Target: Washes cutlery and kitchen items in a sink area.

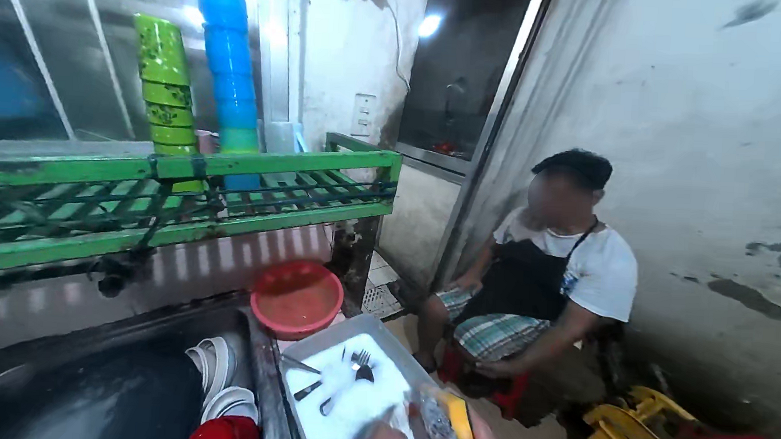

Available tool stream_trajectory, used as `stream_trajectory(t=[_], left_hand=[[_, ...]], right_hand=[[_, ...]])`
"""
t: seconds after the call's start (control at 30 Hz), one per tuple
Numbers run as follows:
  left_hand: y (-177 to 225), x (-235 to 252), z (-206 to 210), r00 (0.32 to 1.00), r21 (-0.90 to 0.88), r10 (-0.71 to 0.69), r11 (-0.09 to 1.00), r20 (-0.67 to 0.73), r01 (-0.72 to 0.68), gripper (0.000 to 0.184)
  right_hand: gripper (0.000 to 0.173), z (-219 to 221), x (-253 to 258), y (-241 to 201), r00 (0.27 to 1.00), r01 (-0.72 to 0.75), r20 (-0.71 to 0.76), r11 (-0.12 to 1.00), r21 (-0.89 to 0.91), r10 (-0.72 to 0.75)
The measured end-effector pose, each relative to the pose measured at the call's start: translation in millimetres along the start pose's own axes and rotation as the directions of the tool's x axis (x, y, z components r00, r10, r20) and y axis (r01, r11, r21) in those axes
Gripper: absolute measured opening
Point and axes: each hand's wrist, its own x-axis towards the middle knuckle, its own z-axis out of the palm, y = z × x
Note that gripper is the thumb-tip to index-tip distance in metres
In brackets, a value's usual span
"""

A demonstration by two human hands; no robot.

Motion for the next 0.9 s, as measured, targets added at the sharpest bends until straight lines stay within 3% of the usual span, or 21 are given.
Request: stream_trajectory(t=[0.07,0.13,0.23,0.33,0.5,0.57,0.63,0.7,0.77,0.83,0.9], left_hand=[[17.0,-5.4,-21.4,0.999,-0.027,0.033,0.999,-0.022,-0.034,0.061],[27.5,-11.6,-31.5,0.999,-0.073,0.039,0.997,0.03,-0.037,0.081],[29.0,-26.8,-25.0,0.997,-0.139,0.076,0.987,0.013,-0.074,0.065],[32.3,-39.2,-29.2,0.998,-0.098,0.069,0.993,-0.006,-0.07,0.083],[29.4,-37.8,-55.0,0.994,-0.156,0.082,0.983,-0.074,-0.093,0.067],[25.6,-39.2,-60.6,0.992,-0.172,0.122,0.977,-0.044,-0.128,0.081],[16.6,-36.6,-59.8,0.969,-0.204,0.241,0.947,-0.06,-0.248,0.077],[11.4,-27.8,-57.1,0.92,-0.277,0.348,0.88,-0.179,-0.387,0.054],[14.4,-18.7,-63.2,0.866,-0.326,0.396,0.811,-0.304,-0.485,0.048],[25.4,-13.4,-78.7,0.843,-0.385,0.366,0.767,-0.394,-0.513,0.047],[34.4,-18.7,-87.1,0.867,-0.454,0.275,0.763,-0.415,-0.459,0.046]], right_hand=[[0.072,4.4,-5.8,-16.0,0.995,-0.082,-0.047,0.994,0.068,0.086],[0.073,18.1,-13.2,-37.7,0.996,-0.058,-0.068,0.992,0.116,0.066],[0.073,44.7,-7.2,-59.8,0.998,0.043,-0.055,0.991,0.123,-0.036],[0.066,60.1,25.6,-48.1,0.992,-0.081,-0.097,0.995,0.056,0.086],[0.074,92.4,0.3,-79.9,0.999,0.032,-0.034,0.986,0.167,-0.026],[0.073,96.6,11.6,-66.4,0.999,-0.008,-0.039,0.984,0.175,0.015],[0.067,98.0,34.3,-51.0,0.994,-0.065,-0.084,0.991,0.118,0.076],[0.068,104.3,34.8,-58.4,0.993,-0.069,-0.082,0.99,0.125,0.08],[0.072,114.1,10.0,-78.6,0.998,-0.065,-0.007,0.984,0.168,0.067],[0.073,120.0,-4.8,-83.3,0.998,-0.021,0.069,0.987,0.159,0.01],[0.071,118.0,2.3,-66.9,0.994,0.012,0.107,0.997,0.077,-0.02]])
